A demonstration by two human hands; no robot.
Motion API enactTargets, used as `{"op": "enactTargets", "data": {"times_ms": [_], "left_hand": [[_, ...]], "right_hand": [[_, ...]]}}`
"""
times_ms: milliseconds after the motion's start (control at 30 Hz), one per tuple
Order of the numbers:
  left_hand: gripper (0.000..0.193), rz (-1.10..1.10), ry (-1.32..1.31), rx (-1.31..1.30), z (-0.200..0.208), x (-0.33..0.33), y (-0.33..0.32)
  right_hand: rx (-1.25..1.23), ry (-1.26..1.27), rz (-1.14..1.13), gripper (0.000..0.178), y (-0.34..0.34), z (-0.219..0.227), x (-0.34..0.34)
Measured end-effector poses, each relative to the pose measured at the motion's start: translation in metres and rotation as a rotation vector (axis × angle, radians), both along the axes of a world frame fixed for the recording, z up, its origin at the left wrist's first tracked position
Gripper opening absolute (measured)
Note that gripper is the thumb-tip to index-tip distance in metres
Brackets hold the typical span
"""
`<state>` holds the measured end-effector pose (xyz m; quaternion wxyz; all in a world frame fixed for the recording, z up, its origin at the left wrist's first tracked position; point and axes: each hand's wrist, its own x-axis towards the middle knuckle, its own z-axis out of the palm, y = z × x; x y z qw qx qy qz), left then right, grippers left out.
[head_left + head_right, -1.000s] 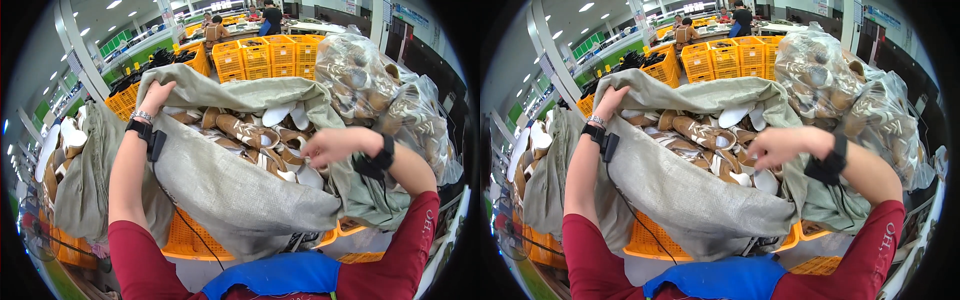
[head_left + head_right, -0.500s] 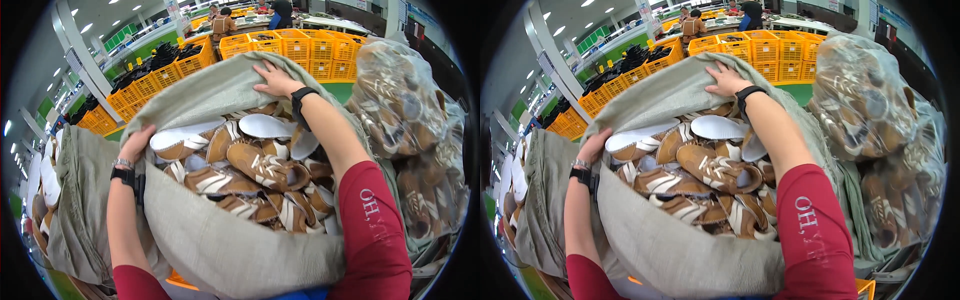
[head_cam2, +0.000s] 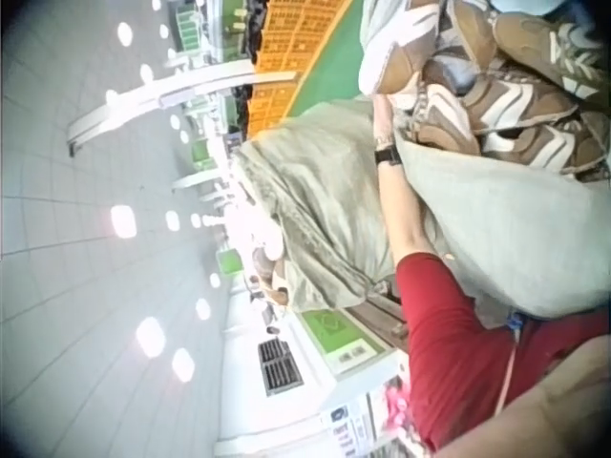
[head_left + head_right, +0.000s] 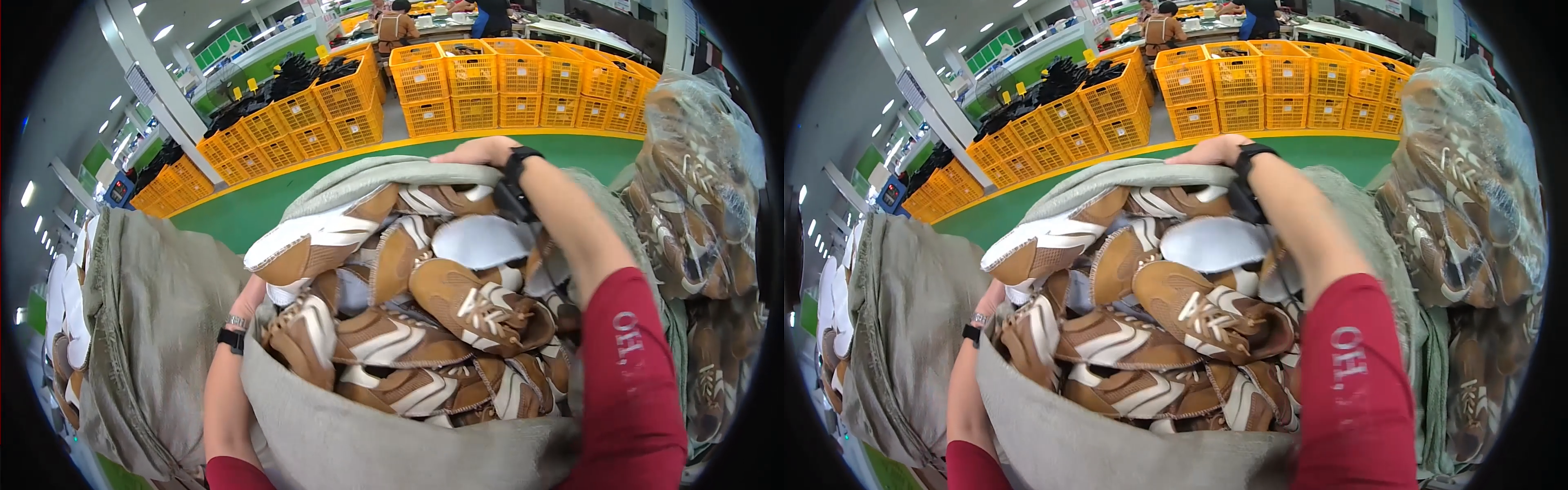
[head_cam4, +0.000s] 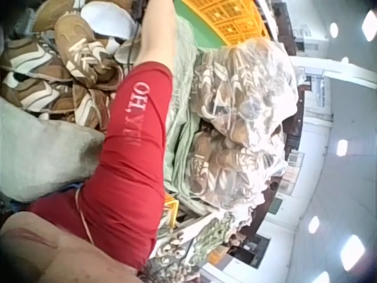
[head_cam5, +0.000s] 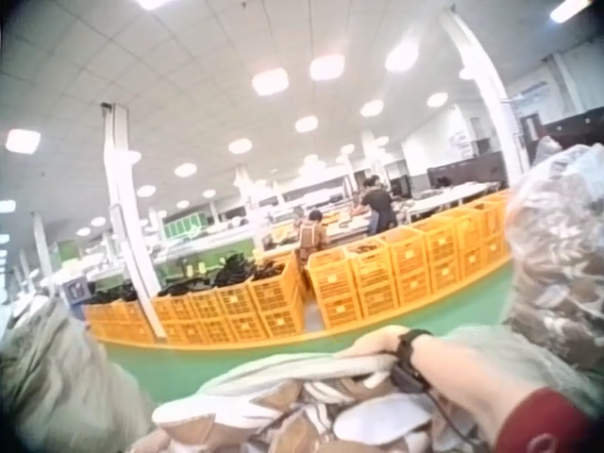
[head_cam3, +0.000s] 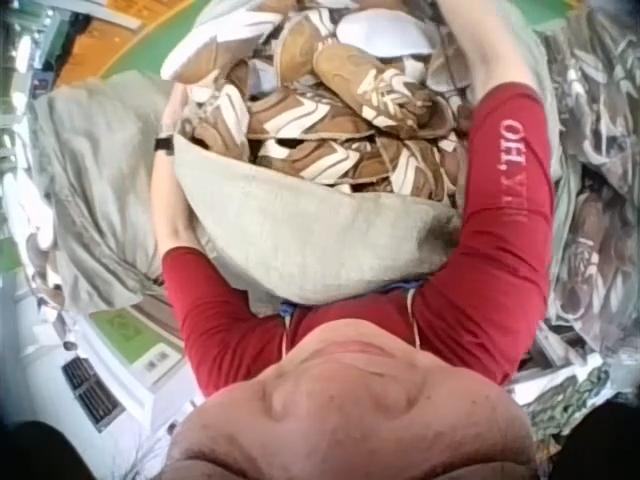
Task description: The recorder takes shoe components and lasts from bags and arranges them for assembly at a production line station.
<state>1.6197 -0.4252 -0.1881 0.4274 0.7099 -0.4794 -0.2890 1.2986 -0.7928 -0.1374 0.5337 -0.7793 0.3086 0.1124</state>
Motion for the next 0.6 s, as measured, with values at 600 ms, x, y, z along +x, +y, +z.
{"op": "enactTargets", "data": {"times_ms": [600], "left_hand": [[0.035,-0.145,-0.006,0.082,-0.048,0.025,0.032]], "right_hand": [[-0.697,-0.536,0.082,0.033,0.025,0.040,0.031]]}}
